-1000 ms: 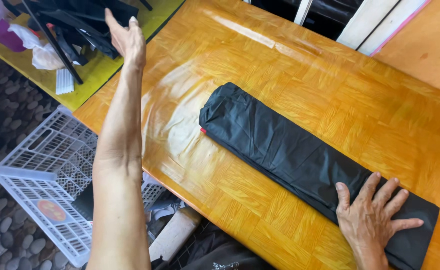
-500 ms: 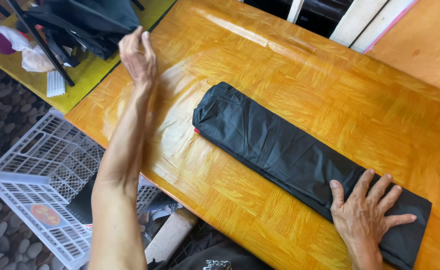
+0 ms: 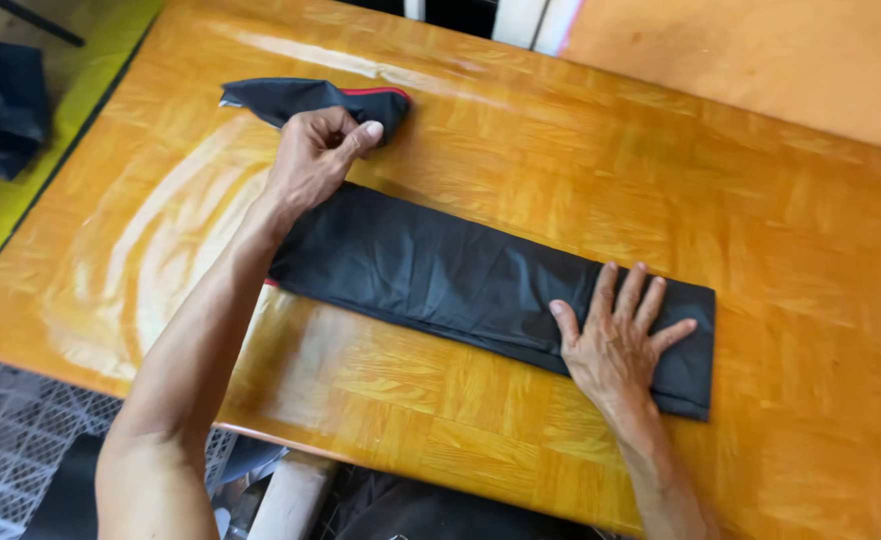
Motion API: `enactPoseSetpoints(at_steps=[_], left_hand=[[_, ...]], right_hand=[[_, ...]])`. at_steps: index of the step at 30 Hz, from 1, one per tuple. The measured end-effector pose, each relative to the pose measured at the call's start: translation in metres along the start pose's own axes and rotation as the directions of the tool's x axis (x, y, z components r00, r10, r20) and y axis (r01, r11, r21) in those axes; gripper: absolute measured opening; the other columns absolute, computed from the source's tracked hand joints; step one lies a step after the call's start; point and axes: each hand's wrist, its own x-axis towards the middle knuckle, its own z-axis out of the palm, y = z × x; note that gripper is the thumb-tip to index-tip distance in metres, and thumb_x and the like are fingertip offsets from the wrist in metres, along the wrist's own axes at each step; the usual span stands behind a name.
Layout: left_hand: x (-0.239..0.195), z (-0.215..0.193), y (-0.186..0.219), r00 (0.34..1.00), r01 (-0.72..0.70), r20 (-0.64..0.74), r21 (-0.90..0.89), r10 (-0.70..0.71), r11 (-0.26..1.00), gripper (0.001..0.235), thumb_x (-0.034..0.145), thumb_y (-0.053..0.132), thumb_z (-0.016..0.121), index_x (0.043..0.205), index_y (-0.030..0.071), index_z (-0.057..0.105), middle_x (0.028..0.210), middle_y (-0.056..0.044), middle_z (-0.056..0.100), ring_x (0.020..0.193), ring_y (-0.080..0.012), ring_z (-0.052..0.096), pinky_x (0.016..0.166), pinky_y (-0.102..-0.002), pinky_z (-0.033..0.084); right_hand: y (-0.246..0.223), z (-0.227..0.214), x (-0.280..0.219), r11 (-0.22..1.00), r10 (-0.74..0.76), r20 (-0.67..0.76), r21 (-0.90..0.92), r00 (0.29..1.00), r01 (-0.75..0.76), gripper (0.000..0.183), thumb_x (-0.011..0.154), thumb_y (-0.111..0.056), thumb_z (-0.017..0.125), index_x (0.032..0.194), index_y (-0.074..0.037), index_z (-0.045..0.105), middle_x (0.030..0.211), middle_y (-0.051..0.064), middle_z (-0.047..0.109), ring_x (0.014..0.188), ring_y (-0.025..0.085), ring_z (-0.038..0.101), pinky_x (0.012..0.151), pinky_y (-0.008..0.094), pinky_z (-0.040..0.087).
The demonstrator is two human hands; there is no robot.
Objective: The person folds a long black fabric item on a wooden table, rolling and folding it into a compact rectangular shape. They then place the folded item into a black drawstring bag with a red zipper and pull the drawstring to close it.
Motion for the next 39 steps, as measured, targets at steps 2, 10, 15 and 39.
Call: enactPoseSetpoints(at_steps=[2, 10, 15, 39], left_hand=[[-0.004, 0.024, 0.036, 0.986, 0.042, 0.162, -0.044, -0.035, 0.998, 0.028, 0.096, 0.033, 0.08, 0.076, 0.014, 0.072, 0.061, 0.002, 0.061, 0.06, -0.0076, 0.053, 0.061, -0.023, 0.042], [0.008, 0.123, 0.002, 0.906, 0.237, 0.325, 0.143, -0.271, 0.961, 0.022, 0.08, 0.028, 0.083, 0.078, 0.016, 0.065, 0.06, 0.0, 0.066, 0.064, -0.0115, 0.07, 0.062, -0.024, 0.05], [0.007, 0.16, 0.004, 0.879, 0.239, 0.453, -0.151, -0.148, 0.959, 0.024, 0.069, 0.002, 0.069, 0.092, 0.01, 0.067, 0.072, -0.003, 0.058, 0.064, -0.0141, 0.058, 0.057, -0.022, 0.04], [-0.141, 0.25, 0.098, 0.739, -0.632, 0.416, 0.155, 0.53, 0.759, 0.023, 0.095, 0.016, 0.061, 0.118, 0.011, 0.061, 0.119, -0.01, 0.061, 0.129, -0.0327, 0.058, 0.105, -0.043, 0.046]], right_hand=[[0.001, 0.0, 0.001, 1.0, 0.007, 0.005, -0.008, 1.0, -0.007, 0.084, 0.101, -0.063, 0.039, 0.16, -0.002, 0.036, 0.165, 0.034, 0.028, 0.153, 0.054, 0.021, 0.101, 0.091, 0.012], [-0.002, -0.006, 0.0, 1.0, 0.023, 0.033, 0.008, 0.999, -0.023, 0.087, 0.1, -0.065, 0.04, 0.161, -0.003, 0.033, 0.165, 0.034, 0.025, 0.154, 0.053, 0.017, 0.102, 0.09, 0.007], [0.0, -0.002, 0.001, 0.999, 0.011, -0.004, 0.047, 1.0, -0.011, 0.09, 0.1, -0.064, 0.043, 0.161, 0.001, 0.027, 0.165, 0.033, 0.022, 0.154, 0.052, 0.016, 0.104, 0.089, 0.004], [0.073, 0.034, 0.014, 0.942, -0.079, 0.161, 0.336, 0.984, 0.02, 0.035, 0.092, -0.022, 0.056, 0.123, -0.019, 0.072, 0.131, 0.006, 0.053, 0.147, 0.034, 0.037, 0.107, 0.085, 0.027]])
